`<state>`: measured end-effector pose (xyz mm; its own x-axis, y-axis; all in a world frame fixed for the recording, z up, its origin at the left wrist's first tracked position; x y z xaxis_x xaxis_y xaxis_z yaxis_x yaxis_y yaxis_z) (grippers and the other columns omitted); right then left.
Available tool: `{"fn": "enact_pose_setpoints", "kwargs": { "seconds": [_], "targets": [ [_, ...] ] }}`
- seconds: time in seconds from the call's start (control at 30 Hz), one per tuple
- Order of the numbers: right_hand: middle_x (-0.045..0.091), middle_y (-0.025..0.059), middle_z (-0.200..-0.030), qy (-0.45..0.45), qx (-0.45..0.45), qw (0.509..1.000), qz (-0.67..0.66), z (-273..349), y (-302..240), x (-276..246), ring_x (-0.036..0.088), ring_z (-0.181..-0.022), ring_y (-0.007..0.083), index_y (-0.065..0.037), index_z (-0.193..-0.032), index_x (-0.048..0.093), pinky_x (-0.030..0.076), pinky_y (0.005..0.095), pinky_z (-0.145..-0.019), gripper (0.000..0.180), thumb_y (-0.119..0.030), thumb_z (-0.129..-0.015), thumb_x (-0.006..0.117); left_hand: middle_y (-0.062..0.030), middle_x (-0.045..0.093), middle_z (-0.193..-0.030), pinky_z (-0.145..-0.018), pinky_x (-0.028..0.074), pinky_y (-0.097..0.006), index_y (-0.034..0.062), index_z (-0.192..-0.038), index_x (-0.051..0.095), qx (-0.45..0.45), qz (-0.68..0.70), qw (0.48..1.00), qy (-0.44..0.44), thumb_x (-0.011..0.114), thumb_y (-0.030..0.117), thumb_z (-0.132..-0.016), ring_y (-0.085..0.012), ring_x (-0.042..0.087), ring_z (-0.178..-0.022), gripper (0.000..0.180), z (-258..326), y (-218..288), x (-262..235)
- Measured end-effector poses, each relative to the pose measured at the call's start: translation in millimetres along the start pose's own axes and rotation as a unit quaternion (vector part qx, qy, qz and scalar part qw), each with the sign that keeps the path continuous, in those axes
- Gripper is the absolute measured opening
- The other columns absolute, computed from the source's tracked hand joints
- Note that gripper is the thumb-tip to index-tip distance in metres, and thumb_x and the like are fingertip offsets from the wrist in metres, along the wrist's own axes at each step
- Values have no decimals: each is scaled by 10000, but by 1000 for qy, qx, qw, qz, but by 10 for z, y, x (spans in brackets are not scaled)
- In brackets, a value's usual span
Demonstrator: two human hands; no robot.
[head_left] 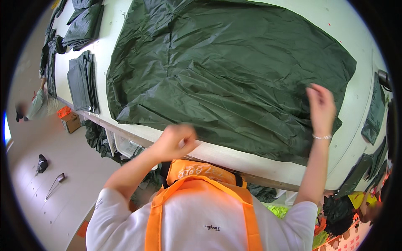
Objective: The person folds a dark green jacket on a white table, aligns edges, folds sleeves inward, and stacks the folded jacket with others. The person then picks up another jacket, unfolds it, and begins folding it again.
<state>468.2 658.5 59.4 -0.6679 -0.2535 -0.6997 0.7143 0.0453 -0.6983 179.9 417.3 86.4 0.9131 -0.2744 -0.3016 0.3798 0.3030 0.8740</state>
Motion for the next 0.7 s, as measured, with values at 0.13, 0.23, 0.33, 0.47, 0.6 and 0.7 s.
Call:
{"fn": "enact_pose_setpoints", "kwargs": {
  "seconds": [0.13, 0.23, 0.33, 0.47, 0.6, 0.7],
  "targets": [
    [638, 114, -985, 222, 10, 960, 169, 107, 1774, -1274, 606, -864, 163, 3, -1061, 629, 486, 282, -777, 289, -217, -874, 643, -115, 645, -673, -630, 507, -392, 60, -728, 693, -349, -391, 755, -394, 562, 701, -710, -286, 649, -687, 655, 1977, -1303, 232],
    [640, 164, -998, 236, 188, 923, 240, 443, 2692, -1781, 624, -864, 245, 32, -1066, 612, 491, 333, -782, 373, -272, -854, 650, -126, 653, -739, -669, 505, -391, 66, -788, 699, -416, -401, 724, -376, 605, 664, -712, -286, 648, -766, 610, 2327, -1682, -324],
    [600, 197, -1113, 284, 243, 825, 424, 333, 2183, -1785, 577, -1006, 306, 18, -1117, 589, 438, 389, -892, 416, -265, -822, 666, -100, 603, -582, -538, 451, -366, 39, -648, 624, -341, -197, 919, 23, 657, 443, -802, -205, 573, -543, 434, 1379, -1549, -1338],
    [555, 184, -1212, 234, -91, 901, 352, -706, 1358, -1417, 508, -1134, 327, -51, -1169, 581, 377, 402, -980, 376, -171, -818, 642, -124, 615, -948, -728, 458, -399, 56, -1027, 608, -118, -494, 810, 292, 600, 410, -843, -296, 587, -881, 399, -150, -641, -2551],
    [541, 139, -1247, 75, -289, 900, 318, -1529, -333, -54, 477, -1194, 311, -91, -1203, 568, 365, 398, -1019, 429, -69, -782, 653, -224, 499, -1274, -946, 420, -398, 15, -1372, 334, -85, -419, 815, 391, 713, 593, -660, -350, 523, -1129, 992, -1456, -935, -3469],
    [553, 139, -1233, 59, -309, 859, 403, -1853, -590, 492, 496, -1176, 311, -115, -1215, 544, 415, 385, -981, 475, -59, -762, 675, -235, 463, -1330, -936, 431, -404, -4, -1336, 412, -129, -202, 893, 381, 740, 635, -601, -337, 535, -1132, 1028, -2214, -928, -3501]
  ]
}}
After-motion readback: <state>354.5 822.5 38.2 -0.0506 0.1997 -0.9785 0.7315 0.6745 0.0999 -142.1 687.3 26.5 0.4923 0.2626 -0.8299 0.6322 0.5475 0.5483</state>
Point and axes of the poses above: each hand's wrist, its own z-axis away from the middle knuckle, its own x-axis out of the palm, y = z × x, the point moved 7 cm from there along -z, towards the middle knuckle
